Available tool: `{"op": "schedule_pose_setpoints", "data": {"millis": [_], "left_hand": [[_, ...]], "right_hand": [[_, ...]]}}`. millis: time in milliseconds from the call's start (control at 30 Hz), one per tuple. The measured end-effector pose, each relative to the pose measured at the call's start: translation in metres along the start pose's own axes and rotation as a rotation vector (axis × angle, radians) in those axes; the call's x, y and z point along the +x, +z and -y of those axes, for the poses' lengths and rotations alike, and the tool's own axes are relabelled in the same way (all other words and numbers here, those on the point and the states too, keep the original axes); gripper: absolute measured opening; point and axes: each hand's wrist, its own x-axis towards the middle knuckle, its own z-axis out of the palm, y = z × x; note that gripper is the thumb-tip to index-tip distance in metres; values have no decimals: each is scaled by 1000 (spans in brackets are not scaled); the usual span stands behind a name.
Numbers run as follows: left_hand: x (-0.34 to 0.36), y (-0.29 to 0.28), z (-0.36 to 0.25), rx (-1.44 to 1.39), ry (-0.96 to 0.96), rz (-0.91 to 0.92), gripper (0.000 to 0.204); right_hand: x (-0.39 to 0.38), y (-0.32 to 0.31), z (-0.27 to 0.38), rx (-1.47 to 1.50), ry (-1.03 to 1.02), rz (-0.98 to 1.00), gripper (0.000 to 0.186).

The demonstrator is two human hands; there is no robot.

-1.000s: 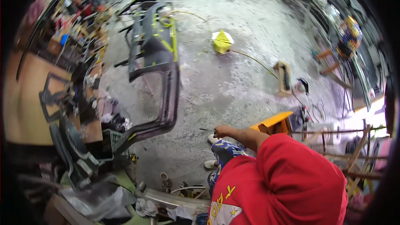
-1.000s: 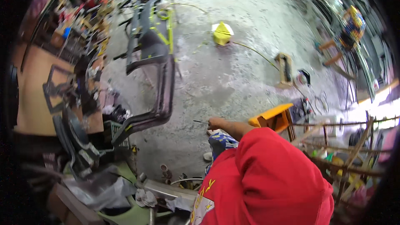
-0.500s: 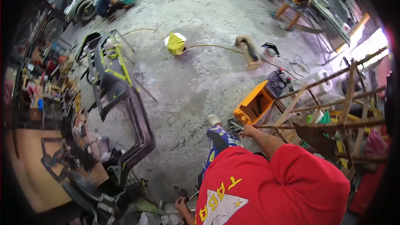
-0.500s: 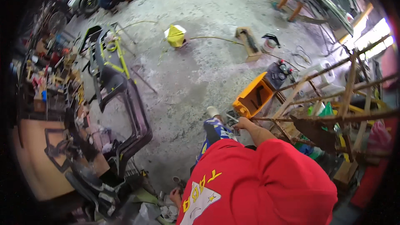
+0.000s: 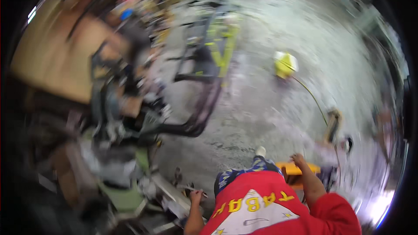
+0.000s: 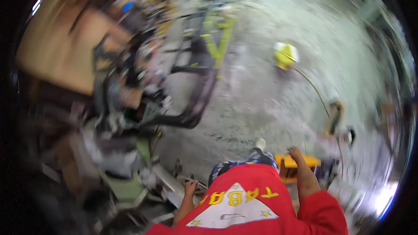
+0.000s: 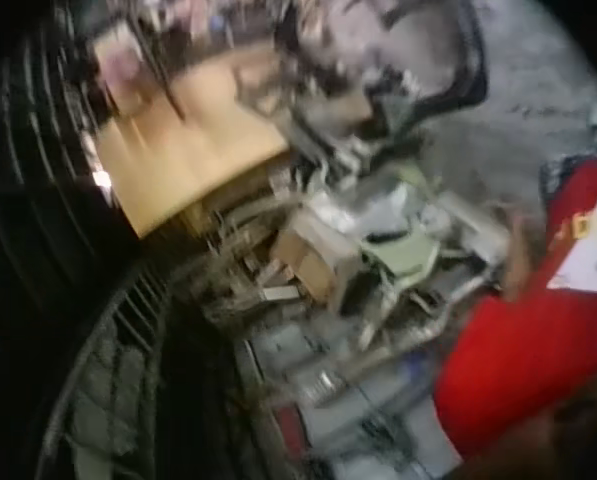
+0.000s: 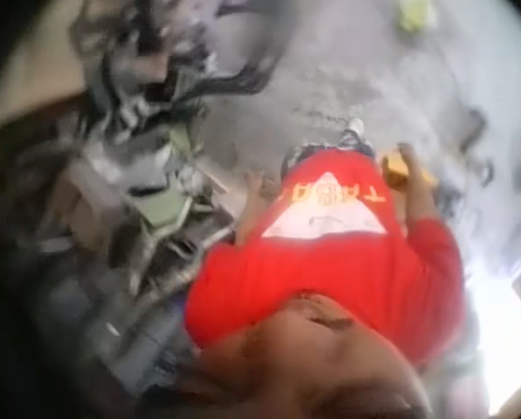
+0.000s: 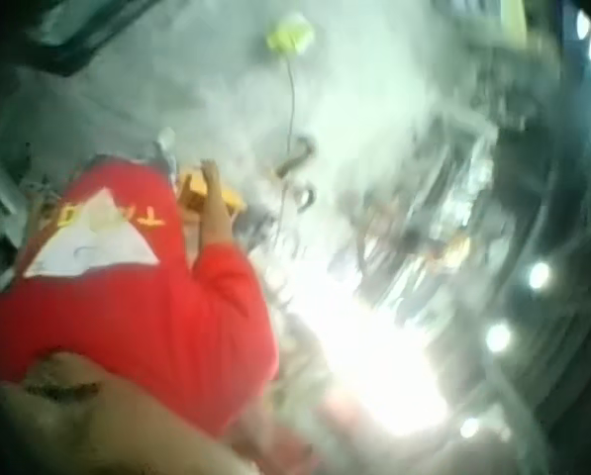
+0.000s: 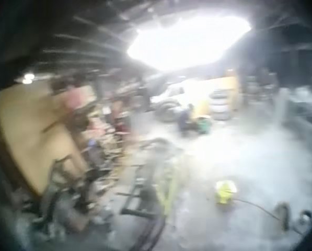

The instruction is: Apply adhesive or repair compound to a car bumper or body part using a brush.

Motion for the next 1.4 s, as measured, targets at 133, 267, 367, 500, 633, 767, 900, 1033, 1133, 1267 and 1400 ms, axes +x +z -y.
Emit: {"op": "schedule_pose_setpoints", "data": {"millis": [133,267,367,500,633,767,900,1033,1133,1267,1400], "left_hand": [[-17,33,-27,130,-152,-83,20],[3,70,-47,-38,-69,-178,20],[28,97,-75,124,-77,-115,20],[86,123,-90,246,5,-5,21],[129,153,-201,281,-146,13,24],[175,179,-293,201,14,117,27],[192,209,-372,212,316,19,30],[186,225,-441,90,203,-45,32],[188,259,-486,-277,35,12,27],[165,296,-568,-576,36,-4,31],[147,304,-665,-702,80,-75,26]], "right_hand": [[101,-117,18,944,767,105,37],[184,-155,7,990,677,176,51],[223,-191,29,1158,548,226,57],[269,-243,74,1213,450,258,54],[296,-303,82,1212,433,222,47],[343,-334,64,1186,412,-64,37],[396,-392,51,1264,248,-12,33],[453,-445,39,1540,277,71,37],[496,-466,1,1497,255,150,37],[543,-525,-19,1432,128,354,38],[574,-561,-26,1361,71,524,37]]}}
